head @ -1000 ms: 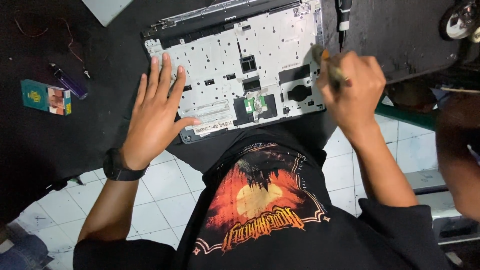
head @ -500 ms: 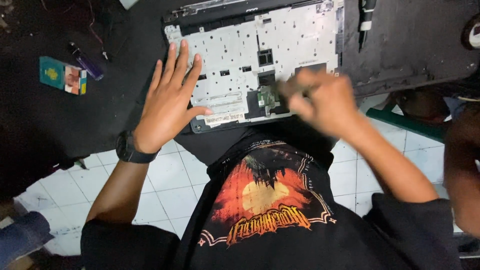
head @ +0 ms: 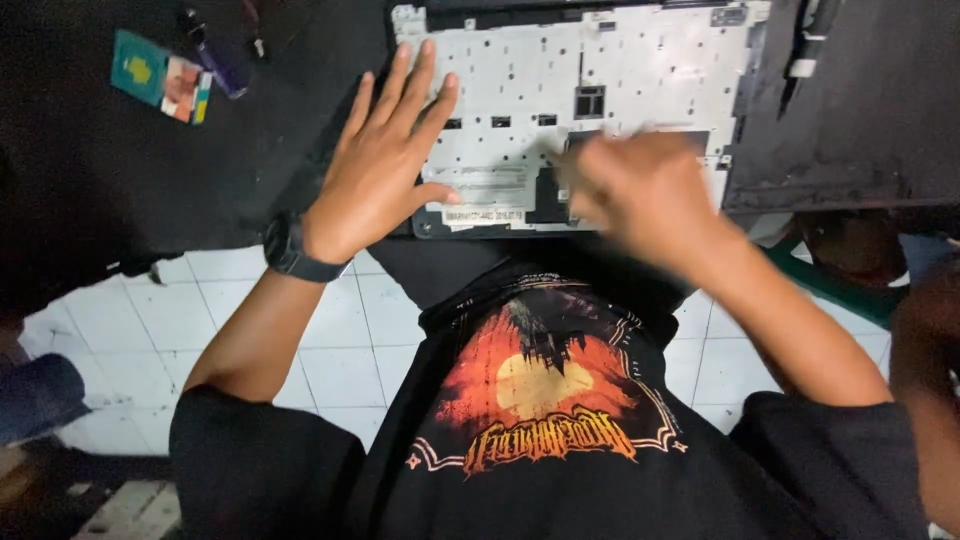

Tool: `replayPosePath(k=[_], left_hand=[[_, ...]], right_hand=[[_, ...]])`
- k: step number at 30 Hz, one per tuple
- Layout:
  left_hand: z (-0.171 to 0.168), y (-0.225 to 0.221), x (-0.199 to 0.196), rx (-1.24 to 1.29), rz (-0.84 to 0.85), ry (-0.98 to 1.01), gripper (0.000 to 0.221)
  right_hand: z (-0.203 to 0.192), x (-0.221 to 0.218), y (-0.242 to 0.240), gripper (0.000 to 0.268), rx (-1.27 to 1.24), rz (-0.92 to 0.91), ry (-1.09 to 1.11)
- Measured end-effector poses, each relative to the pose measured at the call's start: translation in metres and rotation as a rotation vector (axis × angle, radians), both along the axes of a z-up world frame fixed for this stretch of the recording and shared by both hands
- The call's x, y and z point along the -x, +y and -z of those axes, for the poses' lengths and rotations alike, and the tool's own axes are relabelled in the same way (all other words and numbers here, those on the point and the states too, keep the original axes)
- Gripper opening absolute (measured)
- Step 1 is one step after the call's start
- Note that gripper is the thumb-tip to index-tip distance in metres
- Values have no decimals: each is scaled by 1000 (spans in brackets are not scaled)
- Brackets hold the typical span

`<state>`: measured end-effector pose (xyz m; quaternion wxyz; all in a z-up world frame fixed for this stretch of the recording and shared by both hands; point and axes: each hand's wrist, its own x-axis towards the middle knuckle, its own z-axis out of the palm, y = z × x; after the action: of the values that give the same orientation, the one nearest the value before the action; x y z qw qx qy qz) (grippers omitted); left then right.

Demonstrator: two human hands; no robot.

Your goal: Cleaning the internal chassis of a laptop with a brush and manipulating internal components during a repair process.

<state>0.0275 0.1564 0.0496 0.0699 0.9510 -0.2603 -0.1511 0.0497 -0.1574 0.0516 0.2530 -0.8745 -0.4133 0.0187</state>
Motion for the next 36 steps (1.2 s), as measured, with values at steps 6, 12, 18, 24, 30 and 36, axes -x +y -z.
replayPosePath(k=[6,12,18,24,30,36], left_hand=[[-2,-1,-3,37,-5,14,121],[0,-2,-2,25,-13,10,121],[-5,5,-8,63,26,73,133],[-5,10,-10,28,50,98,135],[-6,10,-7,42,7,51,127],[-8,6,-10,-22,-5,148,150]], right_hand=[[-17,29,47,26,-264,-251,155],[12,-16,26,17,86,-13,-214],[-12,23,57,25,-292,-277,234],[9,-31,55,18,-199,-78,36],[10,4,89,7,-226,-294,351],[15,-21,97,30,-247,15,193]])
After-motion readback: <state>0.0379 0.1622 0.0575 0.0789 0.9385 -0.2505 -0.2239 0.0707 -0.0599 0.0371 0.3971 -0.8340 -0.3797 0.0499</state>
